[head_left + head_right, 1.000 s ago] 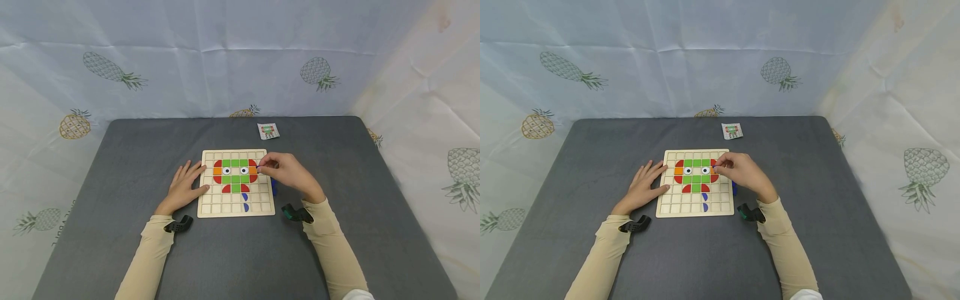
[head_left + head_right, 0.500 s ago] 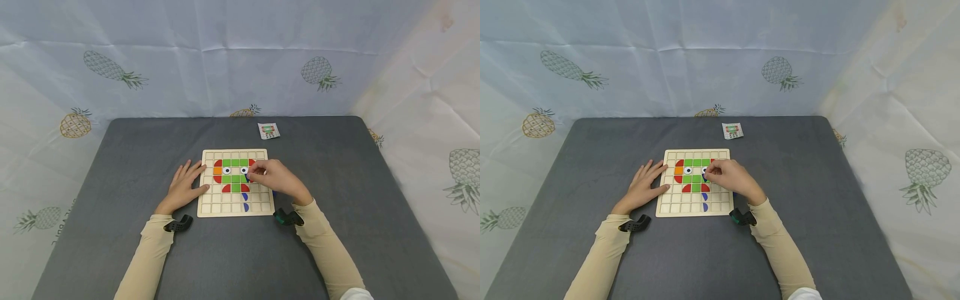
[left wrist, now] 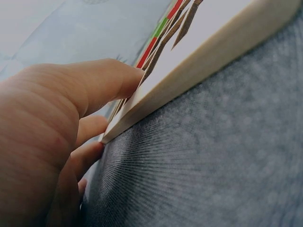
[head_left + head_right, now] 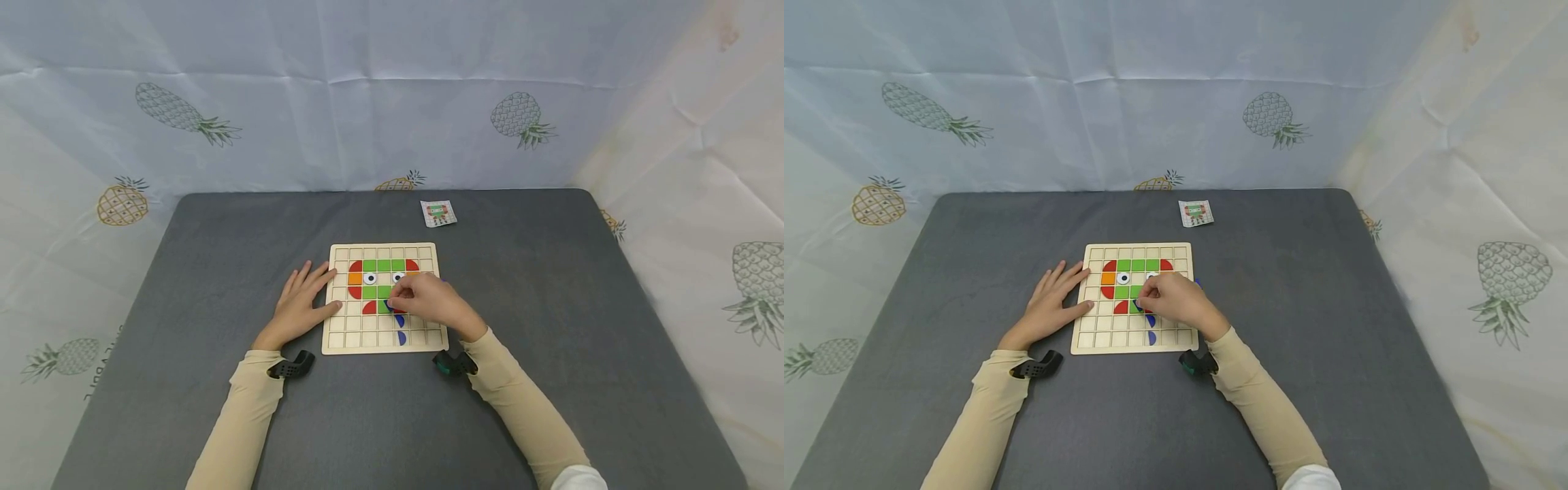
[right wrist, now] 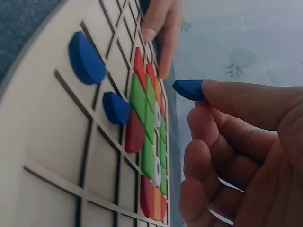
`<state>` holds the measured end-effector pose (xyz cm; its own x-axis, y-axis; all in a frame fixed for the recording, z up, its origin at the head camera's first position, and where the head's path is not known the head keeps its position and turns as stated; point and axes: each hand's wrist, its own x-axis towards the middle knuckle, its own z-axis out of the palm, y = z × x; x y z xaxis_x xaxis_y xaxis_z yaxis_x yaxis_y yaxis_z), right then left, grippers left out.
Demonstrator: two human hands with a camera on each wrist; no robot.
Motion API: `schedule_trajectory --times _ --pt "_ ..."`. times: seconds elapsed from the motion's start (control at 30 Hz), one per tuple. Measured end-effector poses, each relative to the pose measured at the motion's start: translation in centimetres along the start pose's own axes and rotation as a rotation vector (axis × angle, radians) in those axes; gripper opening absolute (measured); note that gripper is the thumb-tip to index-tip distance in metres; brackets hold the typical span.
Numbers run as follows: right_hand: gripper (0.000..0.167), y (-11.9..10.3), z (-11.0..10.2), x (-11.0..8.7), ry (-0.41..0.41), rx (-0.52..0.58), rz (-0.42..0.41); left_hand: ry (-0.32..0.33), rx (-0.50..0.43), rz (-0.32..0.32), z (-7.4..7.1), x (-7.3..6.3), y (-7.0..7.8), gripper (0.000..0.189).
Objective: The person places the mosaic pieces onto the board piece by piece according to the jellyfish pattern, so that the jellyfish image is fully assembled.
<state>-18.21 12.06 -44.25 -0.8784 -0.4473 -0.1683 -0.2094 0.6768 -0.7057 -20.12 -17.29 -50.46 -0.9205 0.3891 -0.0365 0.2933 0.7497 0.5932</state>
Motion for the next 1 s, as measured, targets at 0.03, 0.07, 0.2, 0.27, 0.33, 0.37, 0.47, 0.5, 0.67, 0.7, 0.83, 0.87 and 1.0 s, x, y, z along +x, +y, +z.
schedule_trajectory --times 0.03,0.07,0.2,0.27,0.33,0.37,0.47,0.5,0.67,0.7,0.83,0.87,1.0 --pt "0.012 0.0 0.2 0.1 -0.005 -0.006 0.004 0.0 -0.001 0.0 0.0 0.0 0.0 0.077" --pt "0.012 0.0 0.4 0.2 -0.008 -0.015 0.011 0.0 -0.002 -0.001 0.0 0.0 0.0 0.077" --pt "0.013 0.0 1.2 0.4 -0.017 -0.044 0.036 0.0 -0.002 -0.002 0.0 0.0 0.0 0.076" --pt "0.012 -0.1 1.5 0.5 -0.015 -0.065 0.041 0.0 0.001 -0.002 0.0 0.0 0.0 0.076" --pt "0.012 0.0 1.8 0.6 -0.015 -0.086 0.041 0.002 0.005 -0.001 0.0 0.0 0.0 0.076" --pt "0.012 0.0 2.0 0.7 -0.016 -0.092 0.039 0.002 0.006 0.0 0.0 0.0 0.0 0.076" --pt "0.011 -0.1 2.3 0.7 -0.025 -0.108 0.038 0.003 0.004 0.002 0.0 0.0 -0.1 0.076" --pt "0.011 -0.1 2.4 0.7 -0.028 -0.111 0.039 0.003 0.002 0.002 0.0 0.0 -0.1 0.076" --pt "0.013 -0.3 2.5 0.6 -0.032 -0.124 0.052 0.0 -0.002 0.0 0.0 0.0 -0.1 0.077" --pt "0.013 -0.3 2.5 0.5 -0.034 -0.126 0.058 -0.002 -0.003 -0.001 0.0 0.0 -0.1 0.077" --pt "0.014 -0.5 2.6 0.4 -0.05 -0.149 0.074 -0.003 -0.003 -0.005 0.0 0.0 -0.1 0.077" --pt "0.014 -0.6 2.7 0.4 -0.052 -0.158 0.079 -0.003 -0.003 -0.005 0.0 0.0 -0.2 0.077" --pt "0.014 -0.7 2.8 0.4 -0.051 -0.193 0.089 -0.001 0.0 -0.002 0.1 0.0 -0.2 0.077"
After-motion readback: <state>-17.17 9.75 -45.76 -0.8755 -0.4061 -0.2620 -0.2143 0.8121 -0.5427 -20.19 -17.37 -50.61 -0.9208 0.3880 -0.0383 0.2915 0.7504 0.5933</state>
